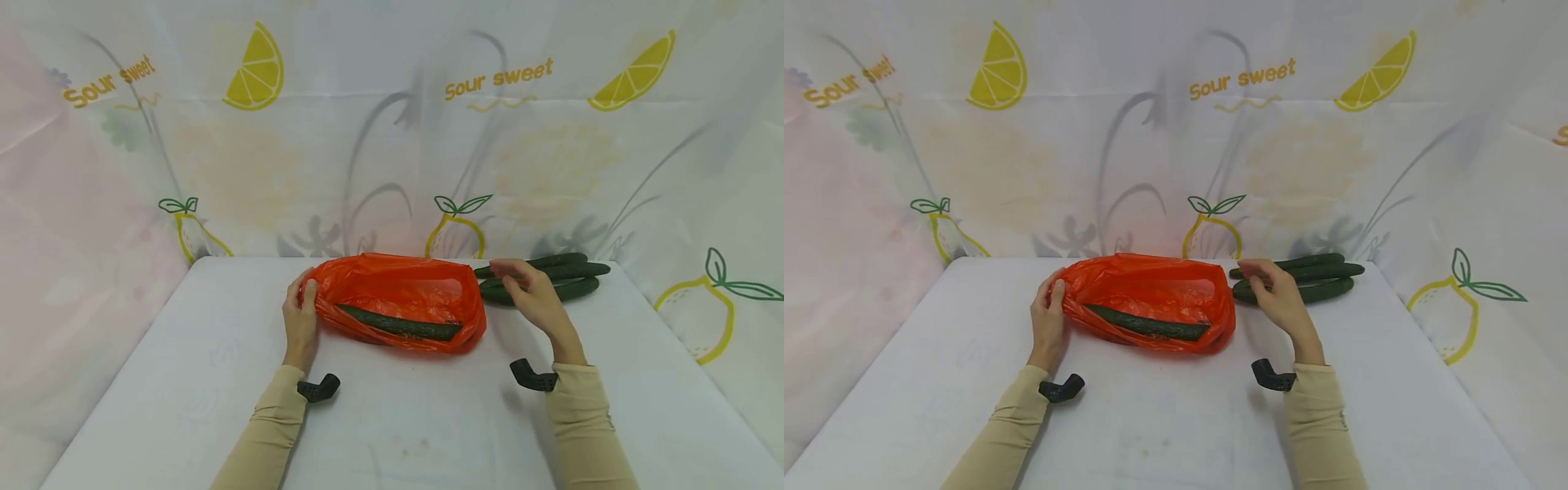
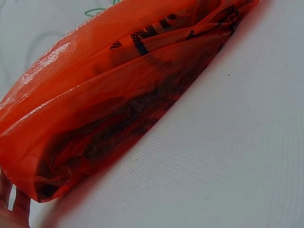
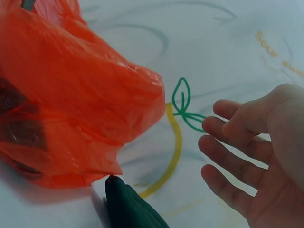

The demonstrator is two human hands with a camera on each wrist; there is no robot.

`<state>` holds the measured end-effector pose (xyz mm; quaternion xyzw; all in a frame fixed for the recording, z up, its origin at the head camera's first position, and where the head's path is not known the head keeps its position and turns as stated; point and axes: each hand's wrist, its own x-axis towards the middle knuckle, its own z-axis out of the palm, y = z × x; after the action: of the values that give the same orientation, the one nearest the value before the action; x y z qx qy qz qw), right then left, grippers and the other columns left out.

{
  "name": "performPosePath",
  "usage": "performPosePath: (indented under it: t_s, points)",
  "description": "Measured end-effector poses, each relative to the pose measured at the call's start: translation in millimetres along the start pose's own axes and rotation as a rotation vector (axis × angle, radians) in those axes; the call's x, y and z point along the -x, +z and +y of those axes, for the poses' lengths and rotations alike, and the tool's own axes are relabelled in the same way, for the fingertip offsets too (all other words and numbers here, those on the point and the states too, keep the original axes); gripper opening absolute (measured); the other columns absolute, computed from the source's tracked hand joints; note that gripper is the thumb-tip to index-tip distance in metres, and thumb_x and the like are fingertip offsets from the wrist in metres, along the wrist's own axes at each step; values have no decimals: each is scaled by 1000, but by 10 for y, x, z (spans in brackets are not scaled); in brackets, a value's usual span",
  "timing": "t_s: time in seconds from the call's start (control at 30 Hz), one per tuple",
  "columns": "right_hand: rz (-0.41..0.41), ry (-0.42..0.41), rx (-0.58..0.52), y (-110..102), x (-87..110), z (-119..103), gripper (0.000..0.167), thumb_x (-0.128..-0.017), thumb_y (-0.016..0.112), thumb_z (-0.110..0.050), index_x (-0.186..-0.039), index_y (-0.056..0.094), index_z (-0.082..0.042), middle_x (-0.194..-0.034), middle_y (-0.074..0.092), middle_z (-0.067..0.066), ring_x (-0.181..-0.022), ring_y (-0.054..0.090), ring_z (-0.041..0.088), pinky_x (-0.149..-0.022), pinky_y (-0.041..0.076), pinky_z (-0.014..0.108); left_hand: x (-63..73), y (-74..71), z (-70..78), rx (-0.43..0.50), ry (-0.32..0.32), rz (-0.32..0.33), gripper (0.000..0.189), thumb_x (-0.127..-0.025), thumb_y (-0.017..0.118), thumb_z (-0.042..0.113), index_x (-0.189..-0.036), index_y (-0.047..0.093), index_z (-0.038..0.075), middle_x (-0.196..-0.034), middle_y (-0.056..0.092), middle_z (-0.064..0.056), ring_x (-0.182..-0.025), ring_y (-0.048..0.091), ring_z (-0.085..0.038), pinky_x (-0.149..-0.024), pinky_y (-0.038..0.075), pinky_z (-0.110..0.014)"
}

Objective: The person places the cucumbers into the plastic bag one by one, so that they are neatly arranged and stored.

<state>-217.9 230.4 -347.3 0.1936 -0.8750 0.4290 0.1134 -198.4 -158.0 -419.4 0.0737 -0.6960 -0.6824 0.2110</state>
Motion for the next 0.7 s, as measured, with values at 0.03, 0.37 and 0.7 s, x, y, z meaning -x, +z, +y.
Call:
performPosePath:
  t_s: [0.03, 0.37, 0.7]
  points:
    - [4, 2, -1, -12, 3, 14, 30, -97, 48, -8, -124, 60, -9, -118, 64, 12, -108, 58, 24, -89, 42, 15, -2, 1, -13, 1, 1, 1, 39, -99, 48, 22, -136, 48, 11, -139, 48, -7, -133, 41, -18, -114, 28, -36]
    - [45, 23, 26, -127, 39, 159, 28, -95, 52, -9, -122, 61, -7, -118, 64, 13, -104, 56, 4, -87, 40, 11, -36, 30, -144, 32, 46, 36, 41, -98, 49, 33, -133, 52, 13, -134, 52, -1, -127, 45, -12, -112, 31, -33]
    - [19, 40, 25, -161, 85, 379, 32, -94, 56, -13, -125, 58, -4, -121, 62, 18, -101, 49, -11, -87, 39, 7, 14, 26, 18, 48, 17, 12, 40, -99, 48, 23, -136, 49, 9, -139, 49, -8, -131, 42, -17, -114, 30, -35]
